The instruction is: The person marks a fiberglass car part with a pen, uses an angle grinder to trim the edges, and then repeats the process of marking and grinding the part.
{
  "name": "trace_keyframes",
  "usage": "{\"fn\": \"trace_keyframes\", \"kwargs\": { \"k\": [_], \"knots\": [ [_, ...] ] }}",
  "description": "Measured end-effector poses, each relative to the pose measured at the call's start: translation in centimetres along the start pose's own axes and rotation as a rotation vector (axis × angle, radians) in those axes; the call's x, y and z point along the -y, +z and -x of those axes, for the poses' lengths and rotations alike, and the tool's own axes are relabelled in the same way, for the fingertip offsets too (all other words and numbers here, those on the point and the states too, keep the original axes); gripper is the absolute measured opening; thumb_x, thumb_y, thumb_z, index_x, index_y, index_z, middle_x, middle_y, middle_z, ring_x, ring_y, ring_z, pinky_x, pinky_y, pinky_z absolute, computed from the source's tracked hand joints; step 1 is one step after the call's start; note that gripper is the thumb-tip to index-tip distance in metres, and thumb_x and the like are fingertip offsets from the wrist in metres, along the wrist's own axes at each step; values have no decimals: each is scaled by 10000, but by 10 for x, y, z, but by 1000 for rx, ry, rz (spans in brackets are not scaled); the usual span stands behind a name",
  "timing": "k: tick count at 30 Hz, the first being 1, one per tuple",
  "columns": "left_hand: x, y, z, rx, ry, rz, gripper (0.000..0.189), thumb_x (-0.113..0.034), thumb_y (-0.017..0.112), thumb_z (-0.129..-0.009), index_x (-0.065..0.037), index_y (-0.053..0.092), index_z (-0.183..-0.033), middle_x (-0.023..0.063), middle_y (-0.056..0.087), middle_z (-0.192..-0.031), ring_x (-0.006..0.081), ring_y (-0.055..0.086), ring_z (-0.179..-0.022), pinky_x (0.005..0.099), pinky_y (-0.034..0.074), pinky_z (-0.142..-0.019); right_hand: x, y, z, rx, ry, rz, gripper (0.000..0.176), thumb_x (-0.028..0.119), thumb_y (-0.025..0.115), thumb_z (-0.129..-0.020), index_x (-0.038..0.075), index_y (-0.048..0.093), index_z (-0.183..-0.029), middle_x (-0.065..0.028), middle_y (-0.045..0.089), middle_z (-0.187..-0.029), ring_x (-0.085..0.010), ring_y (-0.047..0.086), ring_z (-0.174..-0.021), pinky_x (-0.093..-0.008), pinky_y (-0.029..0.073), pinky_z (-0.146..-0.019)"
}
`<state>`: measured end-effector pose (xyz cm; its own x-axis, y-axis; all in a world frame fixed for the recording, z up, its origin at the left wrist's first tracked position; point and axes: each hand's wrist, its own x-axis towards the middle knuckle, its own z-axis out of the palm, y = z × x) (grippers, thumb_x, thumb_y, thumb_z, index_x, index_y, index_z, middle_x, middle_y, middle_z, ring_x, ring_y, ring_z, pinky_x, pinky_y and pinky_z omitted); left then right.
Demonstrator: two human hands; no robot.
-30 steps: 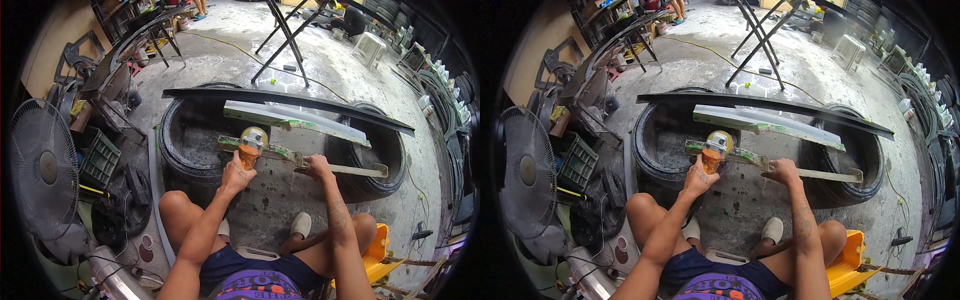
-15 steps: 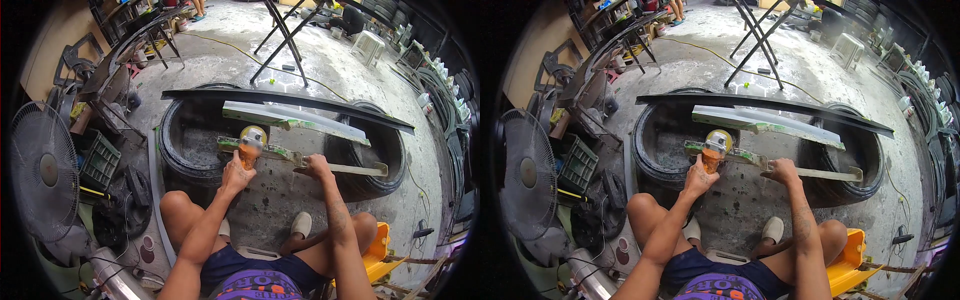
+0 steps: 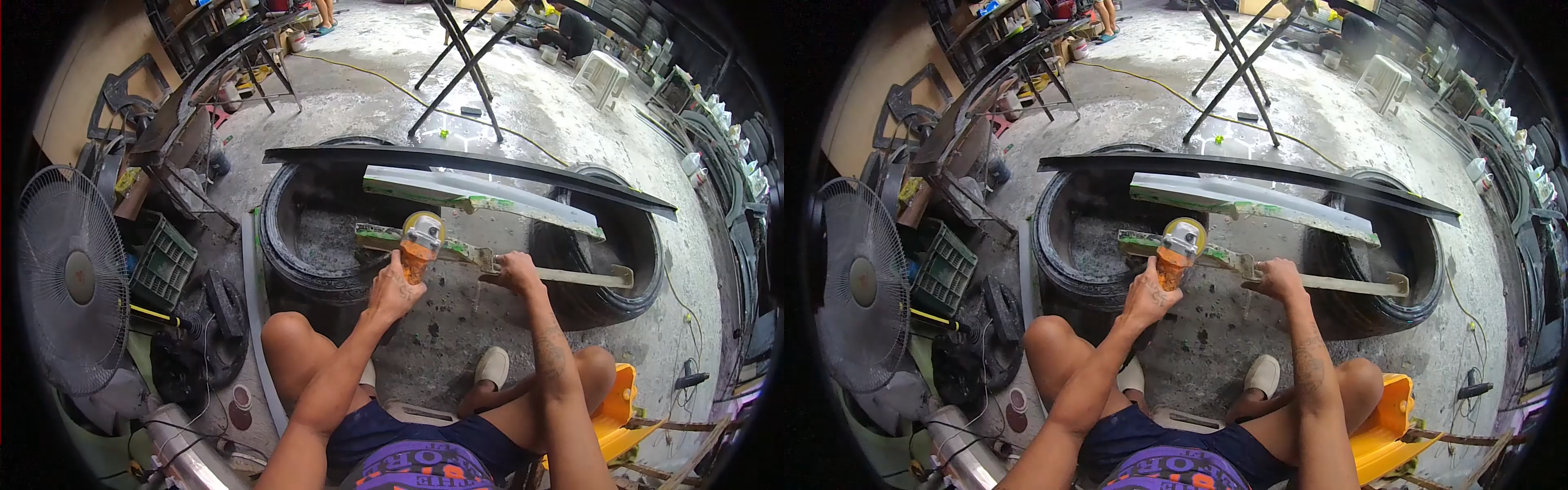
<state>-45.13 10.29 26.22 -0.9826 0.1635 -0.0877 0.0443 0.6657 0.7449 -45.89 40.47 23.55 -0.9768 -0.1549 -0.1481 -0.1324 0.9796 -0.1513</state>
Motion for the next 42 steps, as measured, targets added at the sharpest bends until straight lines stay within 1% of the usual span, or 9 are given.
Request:
{"fn": "trace_keyframes", "kwargs": {
  "k": [5, 7, 12, 19, 25, 31, 33, 38, 42],
  "knots": [
    [-2, -6, 0, 21, -1, 12, 653, -246, 695, -684, 21, 418, -1212, 300, 649, -1009, 484, 619, -976, 506, 505, -858, -2, 4, 2, -27, -13, -2, 615, 660, 677, -728, 114, 737, -1003, -184, 694, -811, -383, 666, -797, -469, 529, -739],
    [5, -6, -4, -26, 24, 41, 628, -249, 691, -684, 21, 423, -1184, 297, 653, -990, 485, 620, -969, 507, 505, -852, -2, 3, 1, -34, -26, 7, 613, 660, 676, -729, 114, 737, -1003, -184, 694, -812, -383, 666, -796, -469, 529, -738],
    [-6, 0, 0, 22, 24, 37, 634, -237, 684, -689, 31, 414, -1196, 295, 654, -991, 485, 621, -968, 503, 506, -862, 5, -6, 3, 11, -7, 31, 607, 651, 681, -730, 116, 737, -1010, -184, 697, -825, -372, 670, -802, -465, 530, -739],
    [-4, -5, -1, -19, 25, 14, 634, -235, 685, -694, 25, 412, -1204, 288, 654, -1003, 481, 622, -972, 507, 503, -856, 3, 0, 2, -29, -22, 26, 586, 632, 694, -730, 125, 735, -1022, -185, 694, -825, -375, 666, -803, -466, 529, -740],
    [-9, -3, -1, 30, 15, 17, 638, -238, 675, -691, 33, 416, -1207, 289, 655, -998, 478, 624, -975, 499, 506, -858, 4, -3, 2, 16, -4, -4, 596, 634, 694, -728, 111, 732, -1013, -187, 693, -830, -382, 662, -811, -471, 527, -747],
    [19, -26, -10, -125, -68, 6, 673, -253, 694, -673, 12, 436, -1236, 290, 648, -1030, 464, 624, -979, 477, 497, -866, 4, -2, 3, -8, -17, -6, 602, 644, 693, -722, 97, 729, -971, -188, 690, -821, -388, 658, -811, -478, 524, -745],
    [25, -34, -12, -180, -79, 98, 677, -254, 703, -666, 20, 447, -1230, 284, 644, -1035, 450, 627, -983, 465, 501, -856, 3, -3, 3, 9, -4, 2, 594, 639, 700, -716, 94, 726, -952, -186, 688, -813, -391, 656, -805, -481, 522, -743],
    [31, -34, -8, -207, -50, 82, 674, -257, 708, -660, 27, 453, -1216, 276, 644, -1015, 444, 630, -982, 456, 502, -855, 4, -3, 2, -7, -13, -6, 574, 625, 709, -713, 94, 722, -930, -181, 687, -805, -390, 655, -799, -484, 521, -740],
    [20, -26, -4, -122, -59, 79, 662, -263, 698, -672, 25, 449, -1213, 296, 642, -1030, 465, 621, -995, 472, 495, -873, 5, -3, 4, -36, -16, -22, 550, 607, 718, -715, 98, 720, -924, -179, 686, -798, -389, 654, -794, -484, 519, -738]
  ]
}}
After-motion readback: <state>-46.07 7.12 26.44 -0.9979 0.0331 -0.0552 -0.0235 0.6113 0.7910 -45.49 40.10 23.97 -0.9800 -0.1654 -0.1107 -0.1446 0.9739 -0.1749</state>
